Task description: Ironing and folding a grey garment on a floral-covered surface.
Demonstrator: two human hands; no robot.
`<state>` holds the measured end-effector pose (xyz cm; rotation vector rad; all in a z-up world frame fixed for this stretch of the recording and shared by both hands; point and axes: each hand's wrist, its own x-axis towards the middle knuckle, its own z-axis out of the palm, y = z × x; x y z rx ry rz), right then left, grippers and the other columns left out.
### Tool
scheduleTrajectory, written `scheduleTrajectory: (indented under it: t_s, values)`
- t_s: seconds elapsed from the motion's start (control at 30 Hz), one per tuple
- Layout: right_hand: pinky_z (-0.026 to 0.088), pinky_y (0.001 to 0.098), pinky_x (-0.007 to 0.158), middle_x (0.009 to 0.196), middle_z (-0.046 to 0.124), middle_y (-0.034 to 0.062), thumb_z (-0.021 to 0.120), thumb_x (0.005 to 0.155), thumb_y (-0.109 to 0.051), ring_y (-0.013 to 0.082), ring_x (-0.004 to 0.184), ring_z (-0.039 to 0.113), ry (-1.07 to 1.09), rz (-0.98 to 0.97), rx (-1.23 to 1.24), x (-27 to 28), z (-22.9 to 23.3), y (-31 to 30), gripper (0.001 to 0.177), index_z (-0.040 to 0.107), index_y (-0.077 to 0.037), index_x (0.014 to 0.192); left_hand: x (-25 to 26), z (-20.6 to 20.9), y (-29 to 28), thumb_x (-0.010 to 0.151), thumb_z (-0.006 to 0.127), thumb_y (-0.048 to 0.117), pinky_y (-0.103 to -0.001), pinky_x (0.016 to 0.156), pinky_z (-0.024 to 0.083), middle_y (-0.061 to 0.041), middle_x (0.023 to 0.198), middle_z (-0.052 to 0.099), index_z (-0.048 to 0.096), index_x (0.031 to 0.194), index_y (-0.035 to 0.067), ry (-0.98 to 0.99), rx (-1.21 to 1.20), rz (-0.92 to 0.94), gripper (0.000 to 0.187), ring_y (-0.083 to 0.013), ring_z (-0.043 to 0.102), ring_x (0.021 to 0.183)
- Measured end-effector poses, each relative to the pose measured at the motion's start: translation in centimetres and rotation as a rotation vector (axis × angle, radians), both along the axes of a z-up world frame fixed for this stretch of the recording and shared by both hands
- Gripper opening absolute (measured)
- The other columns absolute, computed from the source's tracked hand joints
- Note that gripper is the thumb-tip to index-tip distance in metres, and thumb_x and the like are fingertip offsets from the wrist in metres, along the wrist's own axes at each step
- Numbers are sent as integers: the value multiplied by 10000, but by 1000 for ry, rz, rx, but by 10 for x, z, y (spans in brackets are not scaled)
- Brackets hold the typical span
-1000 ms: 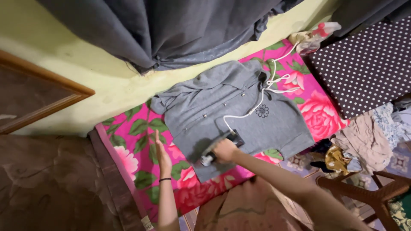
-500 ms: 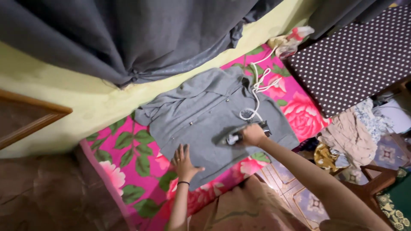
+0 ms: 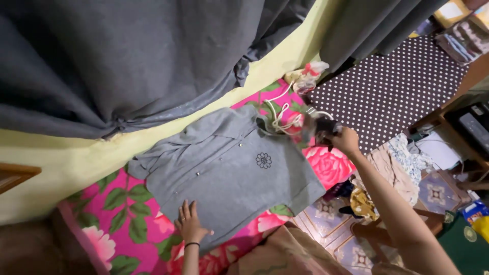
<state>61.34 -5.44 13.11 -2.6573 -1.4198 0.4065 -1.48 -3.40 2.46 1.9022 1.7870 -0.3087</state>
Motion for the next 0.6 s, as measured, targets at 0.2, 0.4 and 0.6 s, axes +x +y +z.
scheduleTrajectory:
  t_s: [0.2, 0.4, 0.6]
  values:
    - [539, 305, 556, 855, 717, 16, 816, 828, -157, 118, 678, 647, 685, -653, 850, -1, -71, -17, 254, 759, -30, 1040, -2, 2, 0, 370, 1061, 395, -654, 1202, 206, 10, 1709, 84, 215, 1561, 332, 37, -21, 5, 1462, -286, 103, 1584]
    - [550, 266, 565, 932, 739, -6, 822, 843, -120, 96, 719, 677, 867, -739, 1113, -12, -142, -26, 266, 744, -70, 1092, -14, -25, -30, 555, 955, 463, -659, 1163, 222, -107, 1655, 241, 260, 1553, 148, -196, 349, 329, 1257, -357, 220, 1525]
    - [468, 263, 609, 1017, 742, 46, 890, 918, -190, 118, 776, 645, 867, -623, 1181, -12, -164, -28, 348, 740, 27, 1144, -26, -109, -45, 782, 775, 460, -524, 1113, 408, -334, 1414, 534, 428, 1439, -88, -121, 601, 728, 923, -488, 477, 1348]
